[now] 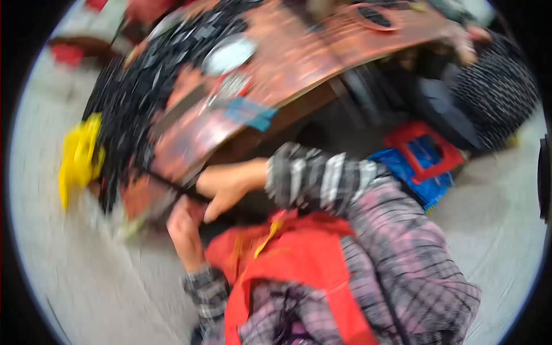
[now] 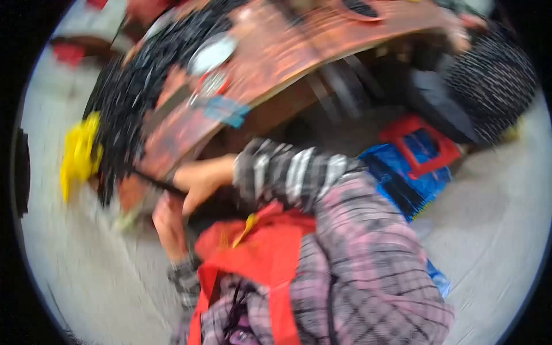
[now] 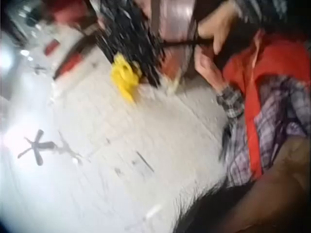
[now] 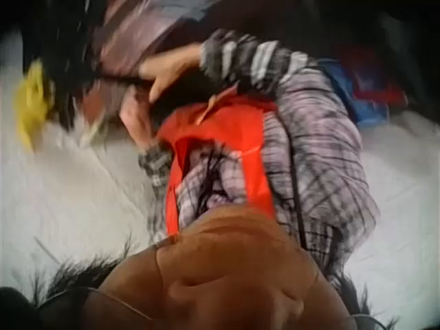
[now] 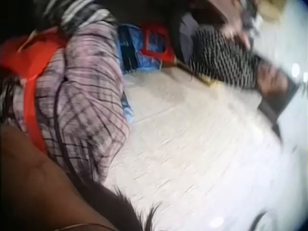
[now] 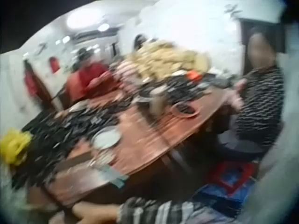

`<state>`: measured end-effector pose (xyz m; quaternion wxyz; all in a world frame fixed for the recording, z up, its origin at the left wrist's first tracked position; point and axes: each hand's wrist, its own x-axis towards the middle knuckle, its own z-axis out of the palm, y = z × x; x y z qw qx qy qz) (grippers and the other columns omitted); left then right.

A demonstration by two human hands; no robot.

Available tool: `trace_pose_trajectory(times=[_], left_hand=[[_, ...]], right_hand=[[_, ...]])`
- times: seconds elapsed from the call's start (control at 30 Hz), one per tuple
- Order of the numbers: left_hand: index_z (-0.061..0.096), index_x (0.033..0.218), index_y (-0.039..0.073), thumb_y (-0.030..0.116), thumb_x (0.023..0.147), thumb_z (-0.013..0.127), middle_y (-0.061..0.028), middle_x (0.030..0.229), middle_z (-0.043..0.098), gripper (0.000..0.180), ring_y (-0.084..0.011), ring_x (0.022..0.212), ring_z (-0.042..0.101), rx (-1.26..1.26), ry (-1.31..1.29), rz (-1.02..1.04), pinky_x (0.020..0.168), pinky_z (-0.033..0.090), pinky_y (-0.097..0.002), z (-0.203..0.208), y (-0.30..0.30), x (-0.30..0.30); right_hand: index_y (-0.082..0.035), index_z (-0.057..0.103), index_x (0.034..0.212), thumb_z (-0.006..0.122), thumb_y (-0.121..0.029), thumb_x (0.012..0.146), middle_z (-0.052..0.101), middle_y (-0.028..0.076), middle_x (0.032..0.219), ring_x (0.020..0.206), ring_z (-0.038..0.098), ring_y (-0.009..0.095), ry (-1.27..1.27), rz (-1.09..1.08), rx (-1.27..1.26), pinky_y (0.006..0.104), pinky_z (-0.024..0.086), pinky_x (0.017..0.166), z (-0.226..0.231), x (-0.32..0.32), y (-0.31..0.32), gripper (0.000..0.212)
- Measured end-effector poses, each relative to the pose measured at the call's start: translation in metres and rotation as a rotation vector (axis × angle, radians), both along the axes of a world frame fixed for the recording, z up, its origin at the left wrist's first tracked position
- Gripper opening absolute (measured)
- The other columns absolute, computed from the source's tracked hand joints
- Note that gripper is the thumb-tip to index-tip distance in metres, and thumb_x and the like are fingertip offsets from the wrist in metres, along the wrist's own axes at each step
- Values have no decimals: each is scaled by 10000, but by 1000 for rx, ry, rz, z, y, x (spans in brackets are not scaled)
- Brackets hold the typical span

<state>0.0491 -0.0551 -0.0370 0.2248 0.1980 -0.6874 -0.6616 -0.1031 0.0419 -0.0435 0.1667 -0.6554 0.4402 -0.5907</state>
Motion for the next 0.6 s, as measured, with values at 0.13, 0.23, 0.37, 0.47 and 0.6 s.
trace_pose_trajectory(times=[0.13, 0.23, 0.37, 0.47, 0.6], left_hand=[[408, 1188, -49, 256, 911, 314, -175, 1190, 461, 422, -291, 1076, 469, 221, 461, -146, 934, 345, -410, 34, -51, -18], [413, 1177, -62, 317, 914, 325, -189, 1092, 527, 470, -282, 1007, 518, 293, 353, -88, 902, 379, -371, 72, -58, -28], [476, 1087, -29, 339, 913, 320, -218, 962, 580, 437, -321, 939, 559, 42, 291, -241, 856, 427, -419, 143, -59, -43], [406, 1187, -32, 381, 908, 301, -217, 970, 576, 509, -316, 946, 556, 253, 663, -838, 854, 428, -412, 139, -72, -56], [456, 1132, -30, 318, 872, 424, -207, 943, 586, 436, -312, 913, 567, 75, 358, -232, 809, 437, -416, 176, -22, -19]], right_hand=[[77, 496, 646, 646, -289, 646, 410, 135, 496, 484, 417, 126, 153, 1, 483, 325, 351, 433, 13, -7, -4, 396], [36, 563, 702, 644, -244, 661, 532, 83, 572, 563, 493, 121, -15, 91, 460, 287, 409, 537, 28, 12, -9, 294], [21, 602, 828, 599, -268, 700, 597, 69, 690, 646, 553, 145, -29, 260, 563, 264, 437, 595, 39, 27, -25, 316], [2, 588, 976, 519, -361, 760, 616, 75, 780, 682, 575, 142, -102, 382, 781, 235, 444, 533, 48, 19, -24, 428], [-4, 587, 973, 482, -435, 824, 612, 77, 796, 687, 568, 111, -615, 497, 686, 216, 442, 524, 51, 12, -17, 468]])
